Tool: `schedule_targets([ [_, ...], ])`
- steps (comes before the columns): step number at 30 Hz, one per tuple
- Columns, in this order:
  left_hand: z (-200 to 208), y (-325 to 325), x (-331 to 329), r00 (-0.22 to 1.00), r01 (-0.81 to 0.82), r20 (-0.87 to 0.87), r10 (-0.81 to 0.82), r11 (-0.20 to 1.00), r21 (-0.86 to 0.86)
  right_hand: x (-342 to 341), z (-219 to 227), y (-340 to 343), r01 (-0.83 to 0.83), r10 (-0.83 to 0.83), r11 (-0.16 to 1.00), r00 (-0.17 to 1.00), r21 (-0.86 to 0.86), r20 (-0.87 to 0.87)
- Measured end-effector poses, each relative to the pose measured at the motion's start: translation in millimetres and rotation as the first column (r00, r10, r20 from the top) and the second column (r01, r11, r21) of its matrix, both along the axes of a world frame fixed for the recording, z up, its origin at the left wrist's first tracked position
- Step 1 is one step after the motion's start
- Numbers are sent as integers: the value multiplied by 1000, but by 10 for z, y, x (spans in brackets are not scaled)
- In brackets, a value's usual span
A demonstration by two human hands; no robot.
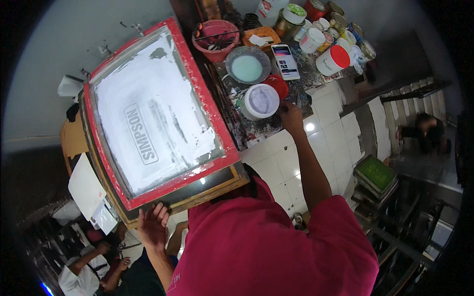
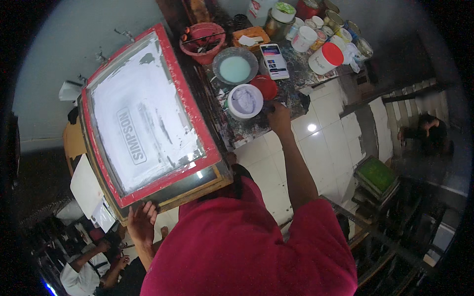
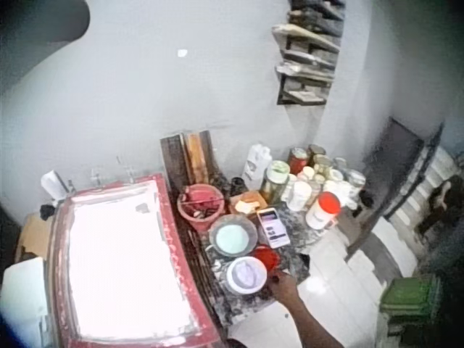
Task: The person applies white ink to a screen printing frame using a scraper and then spreads the ink across the mesh by hand.
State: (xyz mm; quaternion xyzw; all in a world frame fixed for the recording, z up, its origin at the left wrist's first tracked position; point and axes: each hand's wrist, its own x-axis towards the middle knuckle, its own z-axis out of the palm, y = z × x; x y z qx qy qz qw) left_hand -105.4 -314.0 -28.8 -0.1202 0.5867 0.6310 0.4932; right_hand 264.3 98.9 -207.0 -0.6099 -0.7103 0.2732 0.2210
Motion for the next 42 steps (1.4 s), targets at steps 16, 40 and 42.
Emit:
schedule_targets([
  [16,69,222,-90,994,-88,65,92,994,-69,-3,283,424,-281,247,948,945,147,216],
  [40,8,243,-170,989,-126,63,135,984,-126,-343,1635,106,-181,12,883,931,-434,-364],
  [42,14,267,-122,983,-162,60,172,977,-136,-420,1717,117,-136,-6,884,953,-447,-302],
])
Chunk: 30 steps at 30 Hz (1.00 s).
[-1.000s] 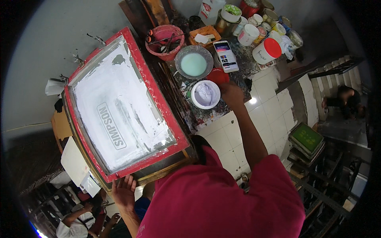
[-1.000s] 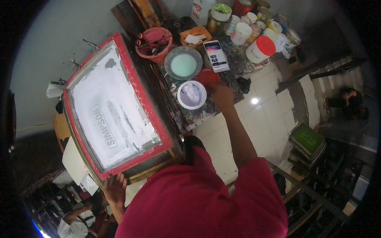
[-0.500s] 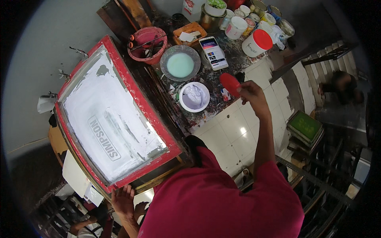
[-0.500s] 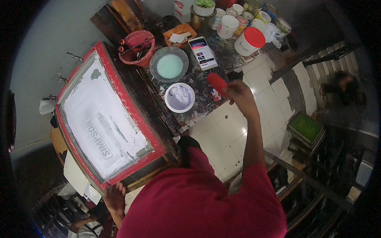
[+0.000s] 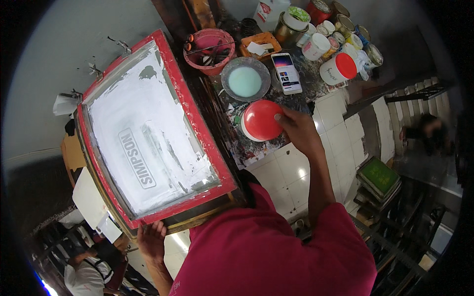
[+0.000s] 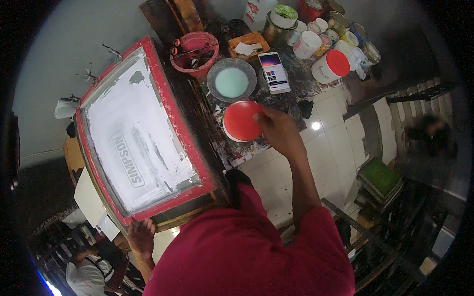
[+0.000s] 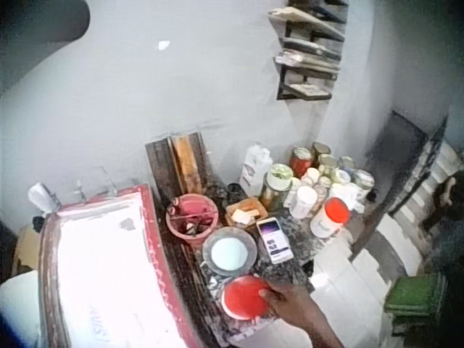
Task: The person applies white ink to a screen printing frame using a scraper and then spreads the ink across the mesh by hand.
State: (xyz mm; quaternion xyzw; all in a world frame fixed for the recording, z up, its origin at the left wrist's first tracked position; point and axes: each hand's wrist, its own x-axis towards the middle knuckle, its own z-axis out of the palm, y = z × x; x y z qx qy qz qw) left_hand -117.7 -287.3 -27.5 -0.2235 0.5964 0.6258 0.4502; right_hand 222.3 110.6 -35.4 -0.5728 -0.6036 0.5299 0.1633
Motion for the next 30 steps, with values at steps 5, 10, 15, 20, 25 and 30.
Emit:
schedule_targets([
  [5,-75,-16,3,1000,-4,-23,4,1000,-1,37,-208,66,-107,70,978,977,179,201],
  [10,-145,-57,-69,1000,22,17,-24,996,83,-24,-102,2,-225,167,960,937,165,308],
  [15,-97,62,-50,998,69,-5,-69,998,-1,-277,-209,-299,-284,-15,710,909,645,416],
  [20,-118,79,-102,999,21,30,-18,996,-90,-662,-594,-481,-485,-6,607,789,629,615],
  [25,9,169,-59,1000,-23,-15,20,976,-218,-640,-600,-446,-450,25,647,820,616,572],
  [30,40,174,-14,999,-30,-28,25,984,-175,-400,-665,-394,-73,17,672,996,737,83],
])
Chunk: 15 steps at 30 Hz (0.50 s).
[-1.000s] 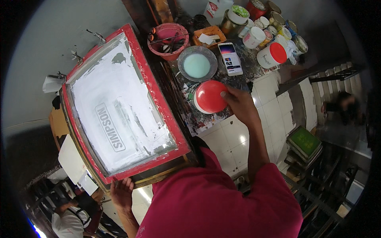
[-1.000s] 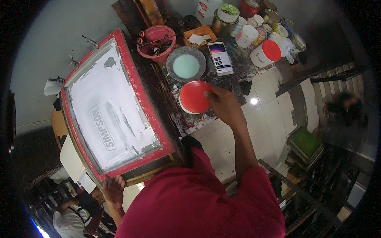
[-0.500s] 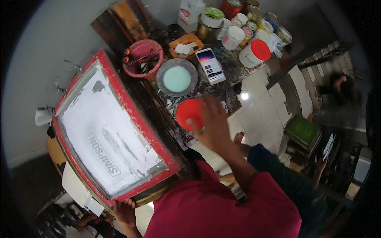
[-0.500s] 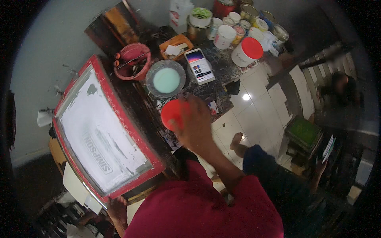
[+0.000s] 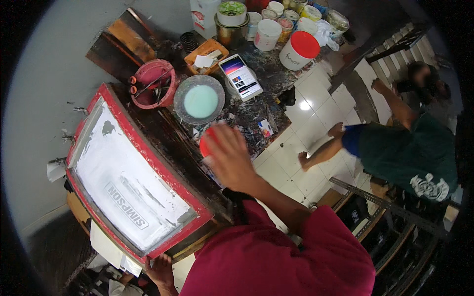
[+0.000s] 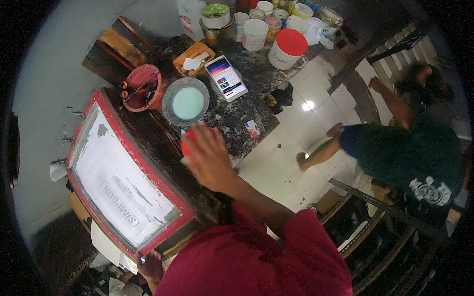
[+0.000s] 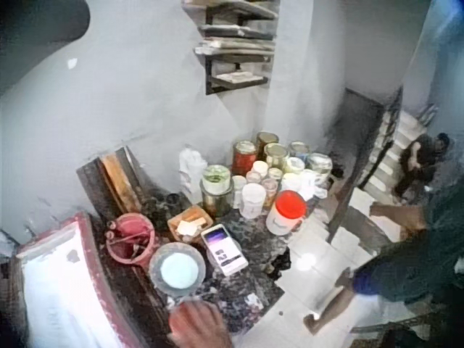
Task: The person applies white ink to a screen printing frame using a scraper and then spreads the ink across the mesh by hand.
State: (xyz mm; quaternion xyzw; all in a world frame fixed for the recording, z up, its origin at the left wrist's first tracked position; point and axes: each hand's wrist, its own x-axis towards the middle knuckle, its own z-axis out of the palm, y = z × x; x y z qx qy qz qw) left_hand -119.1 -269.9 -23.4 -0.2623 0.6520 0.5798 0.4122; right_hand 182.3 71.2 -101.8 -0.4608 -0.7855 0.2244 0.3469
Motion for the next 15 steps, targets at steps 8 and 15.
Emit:
schedule_targets([
  [8,-14,-110,45,998,-60,28,56,979,195,697,-628,190,136,-47,982,853,-134,519],
  [15,31,-137,273,961,-276,121,250,910,310,608,-464,768,109,-56,949,982,-295,181],
])
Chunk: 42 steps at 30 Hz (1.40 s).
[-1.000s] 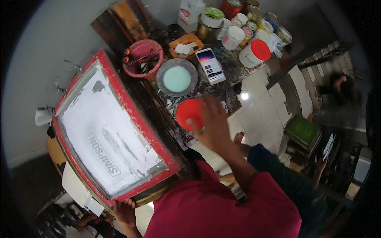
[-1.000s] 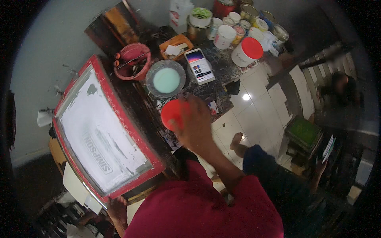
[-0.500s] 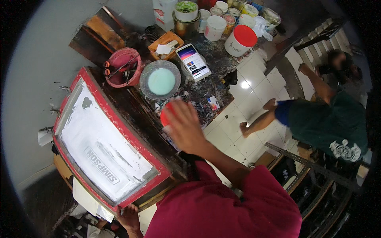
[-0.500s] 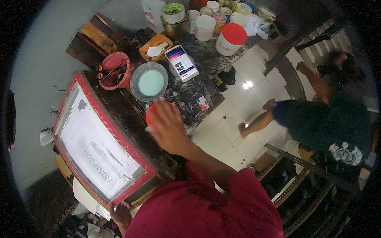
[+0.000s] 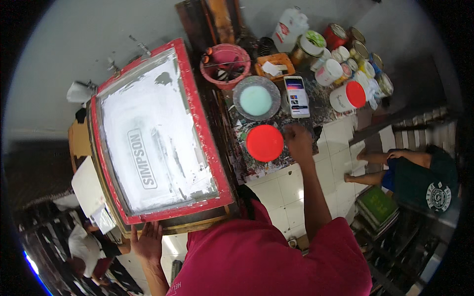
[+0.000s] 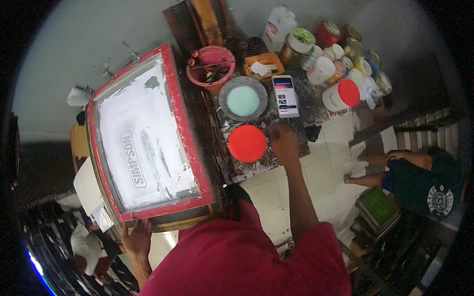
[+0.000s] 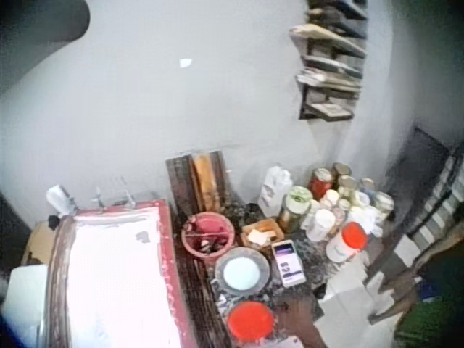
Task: The person applies white ink to a screen printing frame using a scraper and then spreads the ink across the mesh by hand.
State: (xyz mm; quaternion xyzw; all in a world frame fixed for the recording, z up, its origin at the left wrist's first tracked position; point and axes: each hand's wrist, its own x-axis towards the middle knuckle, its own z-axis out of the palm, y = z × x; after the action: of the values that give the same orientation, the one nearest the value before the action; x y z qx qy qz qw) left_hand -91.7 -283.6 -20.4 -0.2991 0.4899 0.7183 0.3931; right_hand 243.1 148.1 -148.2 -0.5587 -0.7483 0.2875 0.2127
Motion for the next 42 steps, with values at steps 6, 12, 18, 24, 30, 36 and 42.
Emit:
schedule_targets([
  [6,-108,128,88,987,-158,-13,158,987,26,-824,134,934,-446,446,895,895,16,7],
  [12,-243,86,158,975,-213,-55,216,975,61,-1295,-325,1328,-699,655,696,525,-164,543],
  [18,-428,73,140,956,-194,-214,201,980,53,-1361,-371,1324,-623,618,750,538,-224,573],
  [24,-701,-2,-7,808,36,-588,-46,999,-28,-1336,-399,1401,-674,588,726,504,-137,633],
  [30,-850,-4,-2,728,-1,-682,-69,995,-102,-1311,-521,1497,-633,538,754,441,-177,718],
  [36,-946,-137,47,730,-43,-684,-5,998,-53,-1305,-743,1632,-787,579,613,382,-76,720],
  [42,-820,-77,-3,771,10,-636,-29,999,-34,-868,-1021,1946,-833,590,461,546,307,595],
])
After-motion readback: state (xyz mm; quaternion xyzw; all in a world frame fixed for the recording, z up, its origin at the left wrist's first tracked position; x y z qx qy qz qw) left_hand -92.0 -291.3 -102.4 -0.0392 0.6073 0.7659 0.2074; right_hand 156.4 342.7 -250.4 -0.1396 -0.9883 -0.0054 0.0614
